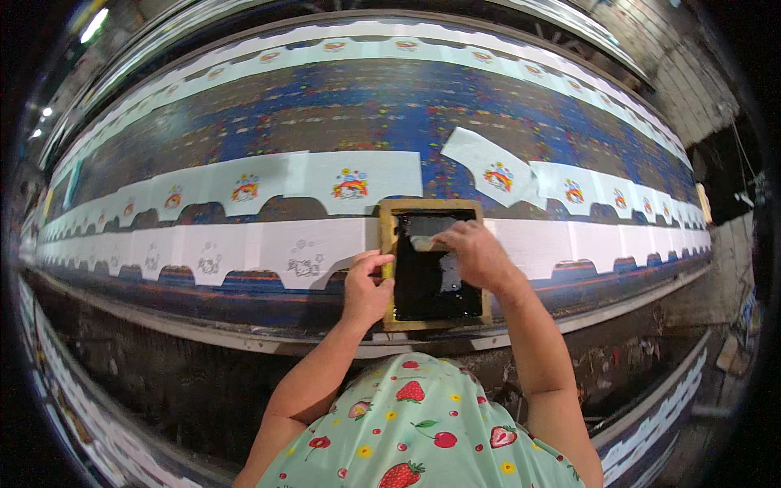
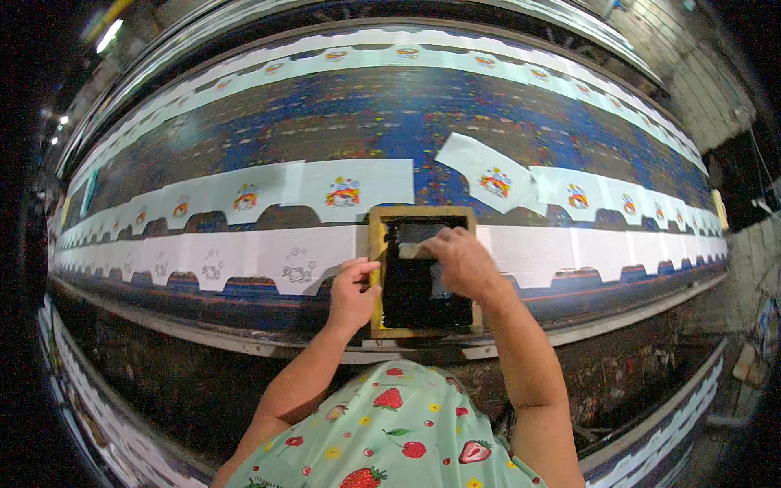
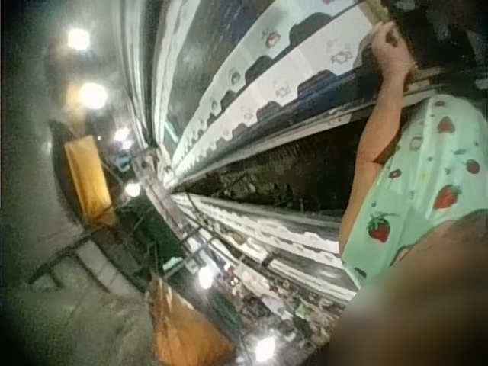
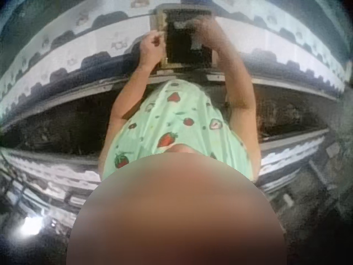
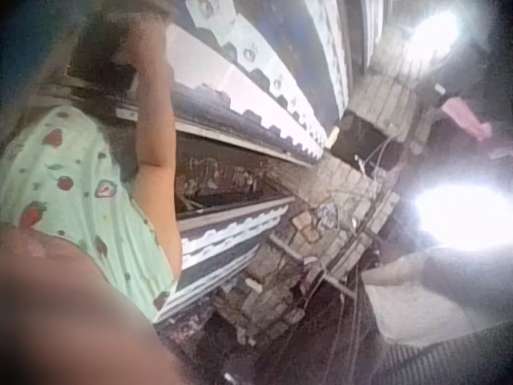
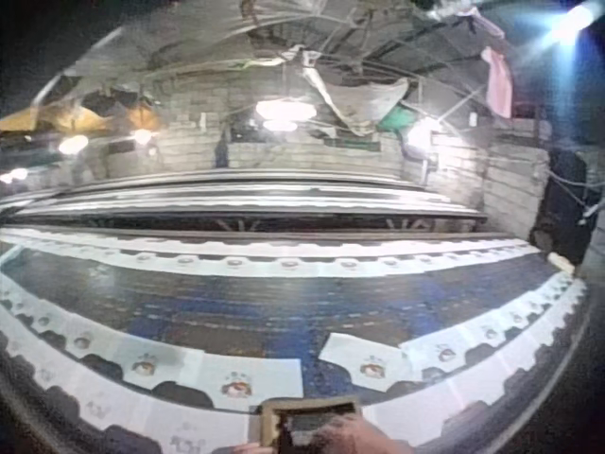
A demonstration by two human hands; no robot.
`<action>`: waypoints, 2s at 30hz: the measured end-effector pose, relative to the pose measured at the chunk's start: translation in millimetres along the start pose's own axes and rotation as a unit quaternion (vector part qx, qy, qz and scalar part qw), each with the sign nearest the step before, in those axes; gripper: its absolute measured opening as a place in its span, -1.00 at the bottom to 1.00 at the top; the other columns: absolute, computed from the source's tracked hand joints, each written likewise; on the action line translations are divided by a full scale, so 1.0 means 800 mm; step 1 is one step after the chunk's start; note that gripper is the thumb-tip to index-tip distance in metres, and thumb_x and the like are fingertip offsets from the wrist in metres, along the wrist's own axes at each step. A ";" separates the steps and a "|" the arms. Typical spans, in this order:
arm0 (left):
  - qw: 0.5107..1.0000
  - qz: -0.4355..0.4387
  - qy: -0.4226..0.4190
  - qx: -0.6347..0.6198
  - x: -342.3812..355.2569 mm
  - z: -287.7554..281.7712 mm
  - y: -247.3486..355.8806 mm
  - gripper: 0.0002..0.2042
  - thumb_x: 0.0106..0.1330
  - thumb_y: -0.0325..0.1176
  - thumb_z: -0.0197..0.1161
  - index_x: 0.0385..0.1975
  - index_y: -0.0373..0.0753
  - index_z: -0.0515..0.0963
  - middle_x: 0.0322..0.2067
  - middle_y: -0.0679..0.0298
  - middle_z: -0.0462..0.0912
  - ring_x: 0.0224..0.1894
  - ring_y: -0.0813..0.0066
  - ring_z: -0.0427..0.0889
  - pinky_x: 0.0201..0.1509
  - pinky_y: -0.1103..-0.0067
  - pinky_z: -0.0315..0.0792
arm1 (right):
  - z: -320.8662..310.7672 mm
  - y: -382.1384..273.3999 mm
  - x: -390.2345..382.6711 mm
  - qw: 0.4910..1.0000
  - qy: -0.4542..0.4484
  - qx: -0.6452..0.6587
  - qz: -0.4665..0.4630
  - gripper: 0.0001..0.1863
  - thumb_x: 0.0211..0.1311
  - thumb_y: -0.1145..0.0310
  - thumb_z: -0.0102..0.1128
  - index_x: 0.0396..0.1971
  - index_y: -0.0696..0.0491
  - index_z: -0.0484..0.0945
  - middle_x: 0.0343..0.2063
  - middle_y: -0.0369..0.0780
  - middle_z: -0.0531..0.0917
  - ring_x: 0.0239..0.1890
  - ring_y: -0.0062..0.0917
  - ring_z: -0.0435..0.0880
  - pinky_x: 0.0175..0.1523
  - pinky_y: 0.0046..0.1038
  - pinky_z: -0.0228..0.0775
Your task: The person holds a screen-printing frame and repeatedly applies black ink with a squeegee across a moving conveyor belt of white fabric pieces. The person maintains a steady rhythm, moving the squeegee back and forth to transfer ink through the screen onto each piece as it passes underneath.
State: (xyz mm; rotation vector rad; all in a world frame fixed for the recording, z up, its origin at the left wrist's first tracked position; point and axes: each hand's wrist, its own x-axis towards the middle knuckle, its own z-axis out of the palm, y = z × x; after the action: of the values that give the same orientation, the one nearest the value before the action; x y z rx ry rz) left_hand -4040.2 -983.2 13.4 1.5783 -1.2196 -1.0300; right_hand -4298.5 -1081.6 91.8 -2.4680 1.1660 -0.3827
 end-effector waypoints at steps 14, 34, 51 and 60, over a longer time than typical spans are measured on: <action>0.997 0.071 0.030 0.014 -0.017 0.010 -0.009 -0.51 0.35 -0.78 0.34 0.28 -0.34 0.67 0.46 -0.04 0.55 0.42 0.12 0.67 0.45 0.34 0.63 | 0.026 -0.111 -0.136 0.999 -0.040 0.001 0.030 -0.37 0.02 0.59 0.44 0.21 0.02 0.74 0.14 -0.17 0.72 0.23 -0.12 0.65 0.37 -0.05 0.51; 0.977 0.168 0.097 0.089 -0.048 0.160 0.045 -0.58 0.10 -0.77 0.31 -0.04 -0.26 0.78 0.45 -0.18 0.58 0.49 -0.11 0.57 0.63 0.20 0.38 | 0.010 0.045 -0.291 0.916 0.248 0.250 0.191 -0.56 0.34 0.47 0.55 0.22 0.11 0.76 0.23 -0.02 0.75 0.35 -0.08 0.66 0.50 -0.13 0.44; 0.984 0.132 0.115 0.031 -0.053 0.341 0.102 -0.67 0.14 -0.74 0.36 -0.12 -0.27 0.79 0.46 -0.17 0.59 0.54 -0.06 0.57 0.64 0.23 0.40 | -0.081 0.199 -0.393 0.911 0.247 0.313 0.104 -0.46 0.35 0.27 0.51 0.30 0.07 0.71 0.29 -0.08 0.73 0.46 -0.10 0.55 0.62 -0.04 0.27; 0.994 0.064 0.090 0.011 -0.063 0.358 0.076 -0.64 0.16 -0.77 0.38 -0.06 -0.28 0.77 0.56 -0.14 0.50 0.62 0.01 0.49 0.65 0.26 0.38 | -0.079 0.206 -0.403 0.900 0.220 0.344 0.151 -0.48 0.33 0.31 0.51 0.28 0.08 0.73 0.28 -0.07 0.72 0.43 -0.10 0.58 0.60 -0.03 0.31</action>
State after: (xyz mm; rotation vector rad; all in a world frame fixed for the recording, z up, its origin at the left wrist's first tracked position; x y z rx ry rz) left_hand -4337.1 -984.2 -4.3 1.5522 -1.1948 -0.7768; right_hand -4635.1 -939.4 48.1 -1.5979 1.2663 -1.0860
